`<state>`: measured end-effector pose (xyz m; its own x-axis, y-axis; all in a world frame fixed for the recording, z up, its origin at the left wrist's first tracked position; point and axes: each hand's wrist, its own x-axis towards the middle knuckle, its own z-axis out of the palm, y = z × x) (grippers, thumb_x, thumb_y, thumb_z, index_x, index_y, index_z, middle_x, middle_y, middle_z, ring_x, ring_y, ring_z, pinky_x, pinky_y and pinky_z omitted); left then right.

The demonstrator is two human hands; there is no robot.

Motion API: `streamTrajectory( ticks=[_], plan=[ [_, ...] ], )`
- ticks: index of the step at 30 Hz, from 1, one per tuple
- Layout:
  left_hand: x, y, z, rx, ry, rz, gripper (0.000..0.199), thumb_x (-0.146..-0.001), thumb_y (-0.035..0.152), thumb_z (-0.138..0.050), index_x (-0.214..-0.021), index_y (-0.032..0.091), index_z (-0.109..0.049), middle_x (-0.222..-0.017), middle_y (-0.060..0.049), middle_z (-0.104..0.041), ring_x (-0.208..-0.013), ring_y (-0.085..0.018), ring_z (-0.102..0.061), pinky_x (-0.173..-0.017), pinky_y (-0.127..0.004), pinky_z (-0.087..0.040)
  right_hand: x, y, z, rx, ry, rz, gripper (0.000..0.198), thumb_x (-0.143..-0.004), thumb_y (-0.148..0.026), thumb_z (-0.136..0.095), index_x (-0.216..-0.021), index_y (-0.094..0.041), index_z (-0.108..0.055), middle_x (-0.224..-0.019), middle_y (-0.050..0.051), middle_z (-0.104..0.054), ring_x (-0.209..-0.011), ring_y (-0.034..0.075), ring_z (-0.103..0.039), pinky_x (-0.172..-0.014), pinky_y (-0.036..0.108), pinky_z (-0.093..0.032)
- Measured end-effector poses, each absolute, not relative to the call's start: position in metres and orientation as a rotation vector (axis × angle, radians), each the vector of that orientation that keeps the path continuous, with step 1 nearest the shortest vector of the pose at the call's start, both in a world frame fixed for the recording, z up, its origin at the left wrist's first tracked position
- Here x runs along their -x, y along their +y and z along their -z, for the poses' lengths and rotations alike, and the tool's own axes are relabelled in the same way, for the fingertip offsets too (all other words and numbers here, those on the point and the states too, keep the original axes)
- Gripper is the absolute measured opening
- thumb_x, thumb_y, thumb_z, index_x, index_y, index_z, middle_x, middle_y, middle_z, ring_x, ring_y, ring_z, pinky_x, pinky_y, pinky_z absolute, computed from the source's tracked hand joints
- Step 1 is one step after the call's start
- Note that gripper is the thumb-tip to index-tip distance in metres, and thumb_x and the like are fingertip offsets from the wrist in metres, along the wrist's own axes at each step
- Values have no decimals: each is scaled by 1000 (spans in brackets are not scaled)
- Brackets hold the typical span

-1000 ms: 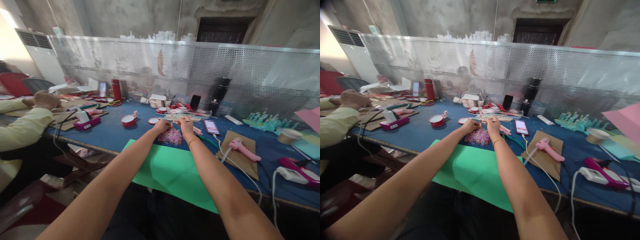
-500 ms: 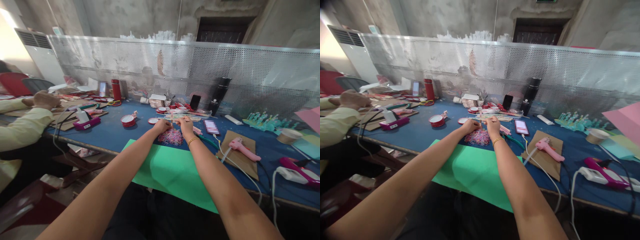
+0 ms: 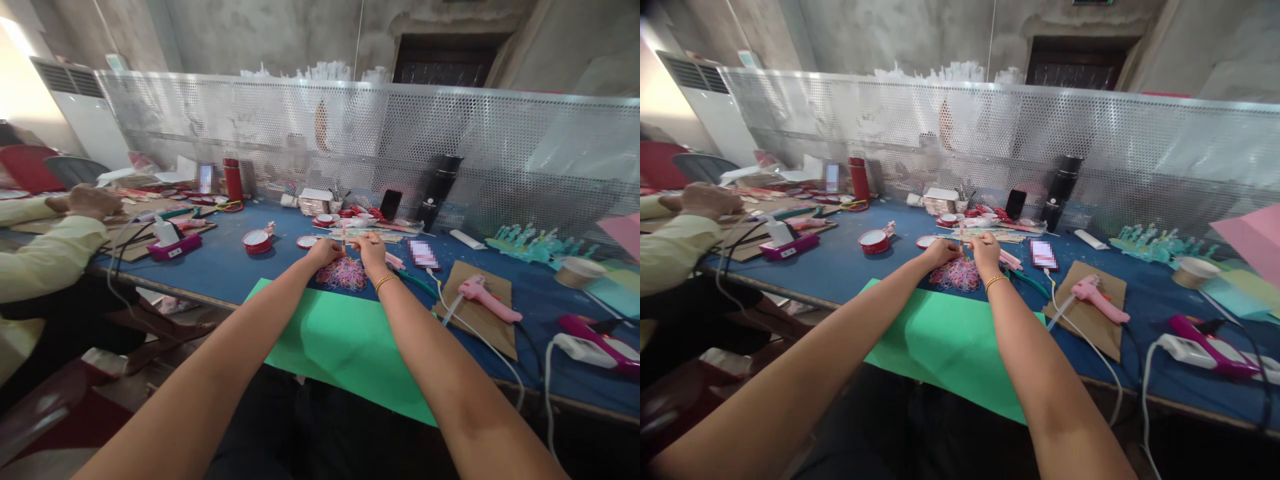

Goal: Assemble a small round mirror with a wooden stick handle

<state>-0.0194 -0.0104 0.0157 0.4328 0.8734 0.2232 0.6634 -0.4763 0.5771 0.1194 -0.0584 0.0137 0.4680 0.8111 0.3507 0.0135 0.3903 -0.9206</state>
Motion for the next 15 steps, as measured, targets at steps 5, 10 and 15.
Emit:
streamTrajectory(
  ticks=[5, 10, 15],
  plan=[
    [20, -10, -16, -2286, 1310, -713, 23, -66, 34, -63, -72, 14, -73, -52, 3, -55, -52, -10, -40, -51, -24, -27, -117, -60, -14, 1041, -964, -621, 13, -61, -26, -58, -54, -21, -48, -47, -5, -57, -45, 10, -46, -47, 22, -36],
    [19, -11, -17, -2265, 1304, -726, 20, -65, 31, -64, -69, 14, -72, -54, 3, -56, -53, -10, -41, -52, -24, -27, -116, -60, -14, 1045, -969, -620, 13, -61, -27, -58, -55, -21, -48, -47, -5, -57, -44, 10, -46, -48, 22, -37],
    [18, -13, -17, -2256, 1316, -724, 20, -66, 32, -64, -68, 13, -72, -51, 3, -54, -52, -9, -39, -51, -23, -27, -117, -60, -14, 1045, -976, -625, 11, -62, -26, -56, -55, -21, -49, -48, -4, -57, -47, 11, -48, -49, 23, -38]
  ],
)
